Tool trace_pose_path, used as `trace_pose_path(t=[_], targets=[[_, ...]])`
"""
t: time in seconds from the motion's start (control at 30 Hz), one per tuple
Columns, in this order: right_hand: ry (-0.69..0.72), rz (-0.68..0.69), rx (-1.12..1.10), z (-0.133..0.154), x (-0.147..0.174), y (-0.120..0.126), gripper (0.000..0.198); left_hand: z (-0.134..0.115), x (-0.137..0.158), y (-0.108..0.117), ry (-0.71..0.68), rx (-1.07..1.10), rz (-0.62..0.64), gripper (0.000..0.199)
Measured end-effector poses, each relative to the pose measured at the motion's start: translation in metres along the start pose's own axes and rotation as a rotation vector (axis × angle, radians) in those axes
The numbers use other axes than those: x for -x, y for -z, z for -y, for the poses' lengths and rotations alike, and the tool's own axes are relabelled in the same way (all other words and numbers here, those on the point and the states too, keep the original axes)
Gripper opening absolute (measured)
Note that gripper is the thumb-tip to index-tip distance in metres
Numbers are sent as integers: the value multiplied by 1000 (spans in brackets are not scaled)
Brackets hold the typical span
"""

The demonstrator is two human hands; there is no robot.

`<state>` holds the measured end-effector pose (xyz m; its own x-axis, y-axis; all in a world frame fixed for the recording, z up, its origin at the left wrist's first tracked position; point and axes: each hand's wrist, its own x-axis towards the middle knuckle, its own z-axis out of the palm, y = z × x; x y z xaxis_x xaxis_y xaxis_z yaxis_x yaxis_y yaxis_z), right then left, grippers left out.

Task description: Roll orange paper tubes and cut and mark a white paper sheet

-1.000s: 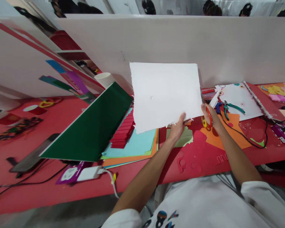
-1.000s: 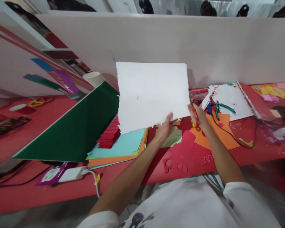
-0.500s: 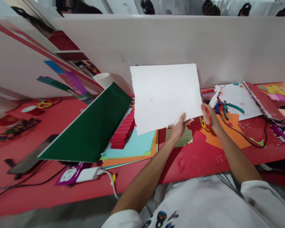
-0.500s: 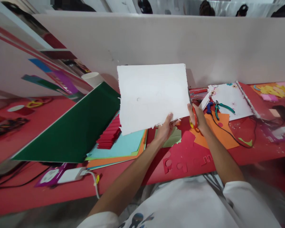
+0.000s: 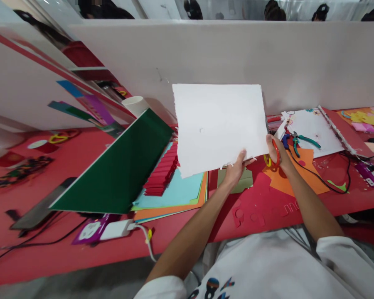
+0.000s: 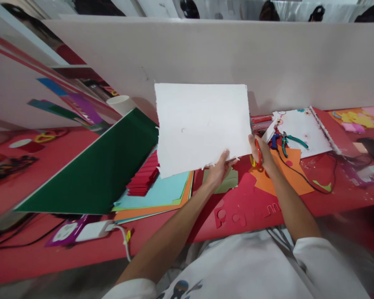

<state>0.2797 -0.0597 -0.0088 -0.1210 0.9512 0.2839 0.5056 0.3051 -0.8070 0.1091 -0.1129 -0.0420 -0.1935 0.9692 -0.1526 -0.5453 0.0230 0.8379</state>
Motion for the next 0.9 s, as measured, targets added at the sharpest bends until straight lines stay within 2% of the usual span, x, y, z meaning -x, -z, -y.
trace_pose_path(t=[0.23, 0.57, 0.7, 0.9], targets=[[15, -22, -21, -2, -1, -3, 85, 2, -2, 2, -7, 12, 25, 29], [6, 75, -146, 3, -2, 5, 88, 3, -2, 5, 15, -61, 89, 30], [6, 41, -130, 5, -2, 6, 88, 0, 0, 3, 11, -32, 74, 27], [-129, 152, -247, 13, 2, 11, 91, -5, -3, 6, 38, -12, 68, 27]])
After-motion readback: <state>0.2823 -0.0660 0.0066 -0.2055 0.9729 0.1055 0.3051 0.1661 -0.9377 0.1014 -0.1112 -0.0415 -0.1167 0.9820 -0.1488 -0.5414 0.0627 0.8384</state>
